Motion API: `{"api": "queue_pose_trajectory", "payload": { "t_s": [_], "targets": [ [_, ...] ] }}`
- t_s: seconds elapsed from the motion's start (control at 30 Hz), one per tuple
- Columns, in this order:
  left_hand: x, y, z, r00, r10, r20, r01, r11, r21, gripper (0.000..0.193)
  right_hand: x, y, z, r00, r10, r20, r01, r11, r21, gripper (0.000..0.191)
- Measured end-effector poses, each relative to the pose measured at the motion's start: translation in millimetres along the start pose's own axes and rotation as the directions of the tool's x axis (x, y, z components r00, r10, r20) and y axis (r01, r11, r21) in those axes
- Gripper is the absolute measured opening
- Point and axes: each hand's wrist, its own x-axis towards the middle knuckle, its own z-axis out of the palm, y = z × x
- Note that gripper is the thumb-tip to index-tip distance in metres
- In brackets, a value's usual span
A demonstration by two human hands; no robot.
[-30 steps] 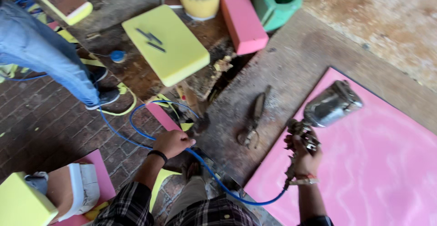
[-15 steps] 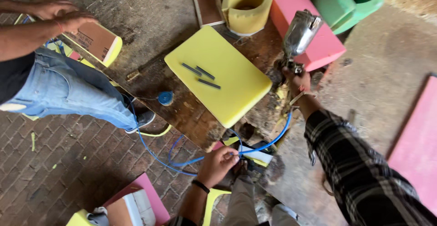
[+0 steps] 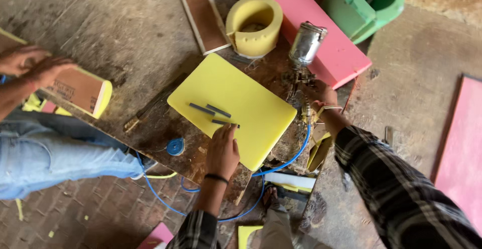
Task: The person smooths a black fabric sheet on a workbench, cuts a strip from it with shears, ties a small knot in a cord, then lays a pink foam sheet on the bench and sprays adhesive over it with a spray gun. They then lift the black fabric and spread it over the glued foam sheet.
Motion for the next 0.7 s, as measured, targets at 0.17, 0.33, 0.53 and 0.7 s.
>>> {"api": "queue_pose_trajectory", "payload": {
  "t_s": [0.17, 0.33, 0.53, 0.7],
  "targets": [
    [21, -2, 25, 0.991, 0.094, 0.092, -0.116, 0.954, 0.276, 0.033, -81, 54, -45, 0.938, -0.254, -0.237, 0.277, 0.958, 0.072, 0.02],
    [22, 41, 8, 0.985, 0.024, 0.171, -0.039, 0.995, 0.088, 0.02, -224, 87, -133, 0.989, 0.08, -0.121, -0.06, 0.985, 0.16, 0.014],
    [-15, 257, 80, 0.841, 0.281, 0.462, 0.208, 0.621, -0.756, 0.017, -336, 104, -229, 0.985, 0.143, -0.096, -0.096, 0.92, 0.381, 0.031],
    [-69, 445, 143, 0.572, 0.444, 0.69, 0.45, 0.533, -0.717, 0.014, -372, 172, -320, 0.945, 0.087, -0.316, -0.026, 0.981, 0.192, 0.03]
  ]
}}
